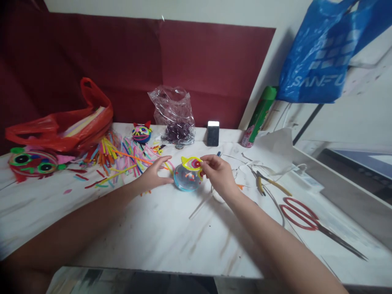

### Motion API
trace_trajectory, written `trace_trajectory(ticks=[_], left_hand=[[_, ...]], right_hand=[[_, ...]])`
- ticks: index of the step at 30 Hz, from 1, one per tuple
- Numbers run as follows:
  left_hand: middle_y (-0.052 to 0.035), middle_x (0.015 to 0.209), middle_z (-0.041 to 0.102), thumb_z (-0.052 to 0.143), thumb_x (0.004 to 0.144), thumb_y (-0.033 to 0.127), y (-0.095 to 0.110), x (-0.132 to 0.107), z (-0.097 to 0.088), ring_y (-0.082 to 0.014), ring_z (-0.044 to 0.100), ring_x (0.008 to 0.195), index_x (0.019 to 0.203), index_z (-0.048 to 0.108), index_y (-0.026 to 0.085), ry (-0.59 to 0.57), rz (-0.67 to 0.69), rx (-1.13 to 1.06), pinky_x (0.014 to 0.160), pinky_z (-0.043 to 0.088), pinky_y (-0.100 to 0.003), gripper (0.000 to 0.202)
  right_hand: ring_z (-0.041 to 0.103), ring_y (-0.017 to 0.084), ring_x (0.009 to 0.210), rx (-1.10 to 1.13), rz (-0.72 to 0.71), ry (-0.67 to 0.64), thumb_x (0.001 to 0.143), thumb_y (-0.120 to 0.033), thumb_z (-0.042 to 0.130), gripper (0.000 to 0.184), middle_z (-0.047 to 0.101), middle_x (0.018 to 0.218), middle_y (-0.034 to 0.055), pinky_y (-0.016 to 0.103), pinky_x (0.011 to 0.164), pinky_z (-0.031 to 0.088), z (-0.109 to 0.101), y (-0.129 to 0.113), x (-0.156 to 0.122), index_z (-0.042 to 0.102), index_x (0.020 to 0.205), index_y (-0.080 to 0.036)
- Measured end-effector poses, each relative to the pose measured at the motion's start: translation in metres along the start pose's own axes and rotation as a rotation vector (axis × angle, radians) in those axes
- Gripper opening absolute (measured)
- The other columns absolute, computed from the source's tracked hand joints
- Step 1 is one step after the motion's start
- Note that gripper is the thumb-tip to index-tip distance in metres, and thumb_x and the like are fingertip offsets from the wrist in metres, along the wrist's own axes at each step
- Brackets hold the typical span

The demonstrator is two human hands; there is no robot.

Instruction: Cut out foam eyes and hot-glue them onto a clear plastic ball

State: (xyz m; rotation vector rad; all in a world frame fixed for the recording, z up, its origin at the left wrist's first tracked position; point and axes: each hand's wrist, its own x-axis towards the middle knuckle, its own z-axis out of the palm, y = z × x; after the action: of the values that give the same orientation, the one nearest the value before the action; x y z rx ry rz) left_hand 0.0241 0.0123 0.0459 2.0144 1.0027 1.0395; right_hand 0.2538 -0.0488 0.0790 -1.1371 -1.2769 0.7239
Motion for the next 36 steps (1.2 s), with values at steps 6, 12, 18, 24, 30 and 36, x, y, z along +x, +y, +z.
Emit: trace_trajectory(ticks=[6, 12, 18, 24, 30, 36], left_hand=[[-0.0127, 0.146, 0.042, 0.084, 0.054, 0.027, -0.014, 0.011, 0.033, -0.0336, 0.035, 0.137, 0.133, 0.048, 0.02, -0.125, 0.088, -0.116, 0.113, 0.03, -0.045, 0.086], [-0.0121, 0.134, 0.051, 0.08, 0.056, 0.017, -0.008, 0.008, 0.059, -0.0313, 0.048, 0.125, 0.129, 0.049, 0.021, -0.037, 0.139, -0.15, 0.107, 0.039, -0.044, 0.079], [-0.0149, 0.131, 0.052, 0.077, 0.06, 0.021, -0.021, 0.008, 0.06, -0.0319, 0.049, 0.124, 0.127, 0.046, 0.018, 0.052, 0.1, -0.186, 0.105, 0.039, -0.048, 0.074], [-0.0142, 0.132, 0.051, 0.077, 0.06, 0.022, -0.029, 0.007, 0.049, -0.0327, 0.049, 0.124, 0.128, 0.046, 0.019, 0.065, 0.17, -0.128, 0.105, 0.039, -0.049, 0.074], [-0.0157, 0.135, 0.048, 0.075, 0.064, 0.023, -0.036, 0.007, 0.044, -0.0336, 0.046, 0.126, 0.131, 0.043, 0.019, 0.063, 0.246, -0.045, 0.106, 0.037, -0.05, 0.074], [-0.0137, 0.132, 0.047, 0.077, 0.063, 0.024, -0.033, 0.007, 0.051, -0.0323, 0.044, 0.126, 0.13, 0.043, 0.022, 0.109, 0.292, 0.037, 0.108, 0.035, -0.05, 0.076]], right_hand=[[0.054, 0.011, 0.05, 0.053, 0.046, 0.087, 0.062, -0.048, 0.076, 0.038, 0.059, 0.06, -0.0034, 0.027, 0.051, 0.047, -0.005, 0.006, 0.007, 0.063, 0.083, -0.019], [0.055, 0.012, 0.053, 0.036, 0.055, 0.126, 0.064, -0.047, 0.074, 0.036, 0.062, 0.065, -0.0017, 0.027, 0.052, 0.046, -0.012, 0.014, 0.005, 0.063, 0.085, -0.019], [0.054, 0.011, 0.055, 0.088, 0.074, 0.129, 0.063, -0.043, 0.075, 0.036, 0.063, 0.066, -0.0017, 0.027, 0.055, 0.045, -0.013, 0.015, 0.008, 0.065, 0.087, -0.018], [0.056, 0.011, 0.057, 0.143, 0.054, 0.108, 0.065, -0.043, 0.074, 0.034, 0.063, 0.069, -0.0019, 0.029, 0.06, 0.046, -0.01, 0.026, 0.012, 0.065, 0.088, -0.019], [0.053, 0.01, 0.054, 0.207, 0.027, 0.16, 0.069, -0.039, 0.071, 0.025, 0.063, 0.072, -0.0017, 0.028, 0.057, 0.046, -0.016, 0.033, 0.013, 0.066, 0.086, -0.021], [0.056, 0.012, 0.06, 0.15, -0.013, 0.106, 0.074, -0.041, 0.068, 0.021, 0.068, 0.08, 0.0019, 0.03, 0.061, 0.05, -0.013, 0.04, -0.001, 0.068, 0.083, -0.022]])
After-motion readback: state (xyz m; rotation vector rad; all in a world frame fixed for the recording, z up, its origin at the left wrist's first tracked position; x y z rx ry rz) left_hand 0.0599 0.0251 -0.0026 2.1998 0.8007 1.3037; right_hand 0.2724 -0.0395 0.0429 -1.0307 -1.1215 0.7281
